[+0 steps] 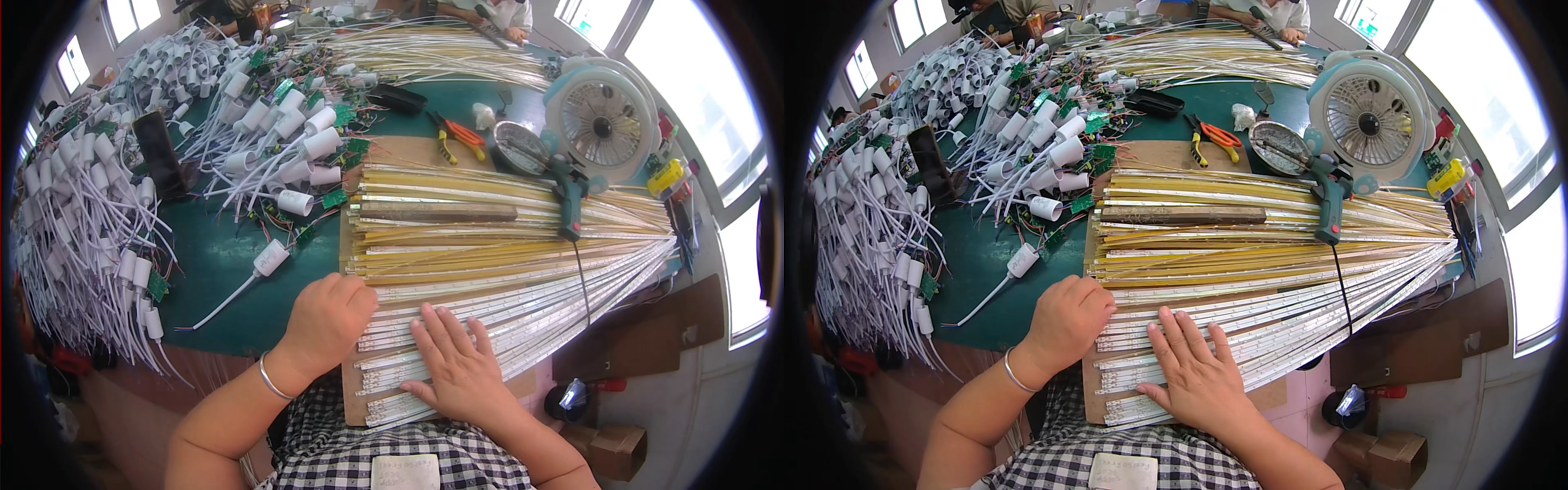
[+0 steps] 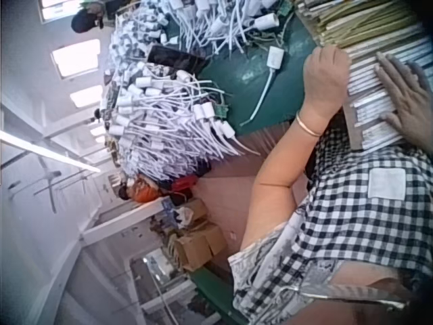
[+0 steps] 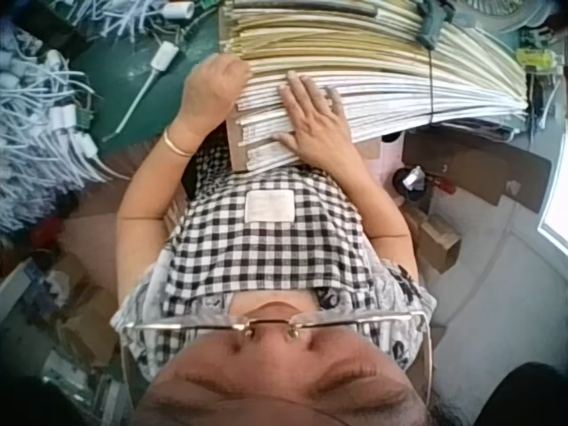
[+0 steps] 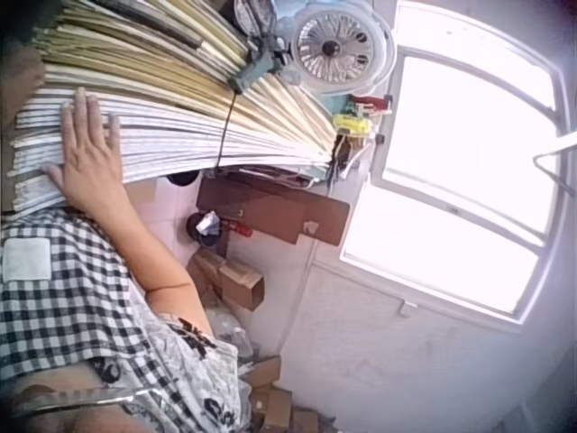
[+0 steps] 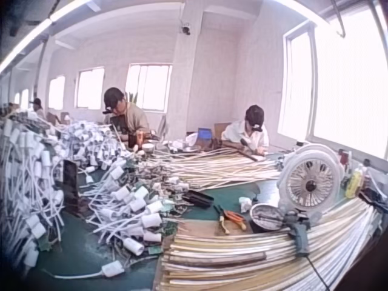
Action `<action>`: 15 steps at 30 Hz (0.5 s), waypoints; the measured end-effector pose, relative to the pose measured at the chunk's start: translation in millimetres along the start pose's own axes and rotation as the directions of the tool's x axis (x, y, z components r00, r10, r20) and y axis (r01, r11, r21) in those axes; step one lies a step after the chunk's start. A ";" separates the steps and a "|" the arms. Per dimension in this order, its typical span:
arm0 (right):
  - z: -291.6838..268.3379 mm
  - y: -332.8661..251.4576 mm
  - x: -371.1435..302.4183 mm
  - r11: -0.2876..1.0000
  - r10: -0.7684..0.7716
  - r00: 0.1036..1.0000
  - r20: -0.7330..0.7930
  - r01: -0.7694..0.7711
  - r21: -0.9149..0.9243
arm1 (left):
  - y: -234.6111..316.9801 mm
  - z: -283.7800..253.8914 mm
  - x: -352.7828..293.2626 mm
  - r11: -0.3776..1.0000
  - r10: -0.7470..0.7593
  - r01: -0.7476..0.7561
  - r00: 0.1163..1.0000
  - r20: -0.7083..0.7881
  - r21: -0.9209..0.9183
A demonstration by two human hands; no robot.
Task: The person aligns LED light strips on a board by hand, places a wooden bar across them, and solders wires onto the strips using a soldering tool.
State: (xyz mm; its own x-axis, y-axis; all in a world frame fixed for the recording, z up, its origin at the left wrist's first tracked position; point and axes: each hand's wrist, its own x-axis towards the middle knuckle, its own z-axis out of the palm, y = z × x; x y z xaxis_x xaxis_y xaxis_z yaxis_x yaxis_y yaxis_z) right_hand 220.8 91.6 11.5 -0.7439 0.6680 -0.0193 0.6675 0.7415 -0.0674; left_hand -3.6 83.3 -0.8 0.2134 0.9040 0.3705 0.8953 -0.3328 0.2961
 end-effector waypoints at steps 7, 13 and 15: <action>-1.1 0.3 0.5 1.000 -0.006 1.000 0.001 0.006 -0.008 | 5.9 -6.7 -0.6 0.972 -0.214 0.218 0.976 0.042 -0.092; -2.2 0.0 1.5 1.000 0.001 1.000 0.007 -0.001 -0.003 | 11.8 -4.7 -1.3 0.981 -0.192 0.193 0.977 -0.091 0.004; -2.4 0.0 1.2 1.000 0.001 1.000 0.003 -0.001 0.007 | 14.3 -0.9 -5.5 0.994 -0.084 0.092 0.988 -0.127 0.062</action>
State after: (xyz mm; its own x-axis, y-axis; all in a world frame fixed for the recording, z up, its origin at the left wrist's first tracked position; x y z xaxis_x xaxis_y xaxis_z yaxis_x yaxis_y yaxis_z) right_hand 220.0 92.6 13.8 -0.7434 0.6685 -0.0220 0.6681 0.7404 -0.0745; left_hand 7.6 73.4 2.1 0.0862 0.8873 0.4531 0.9338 -0.2305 0.2735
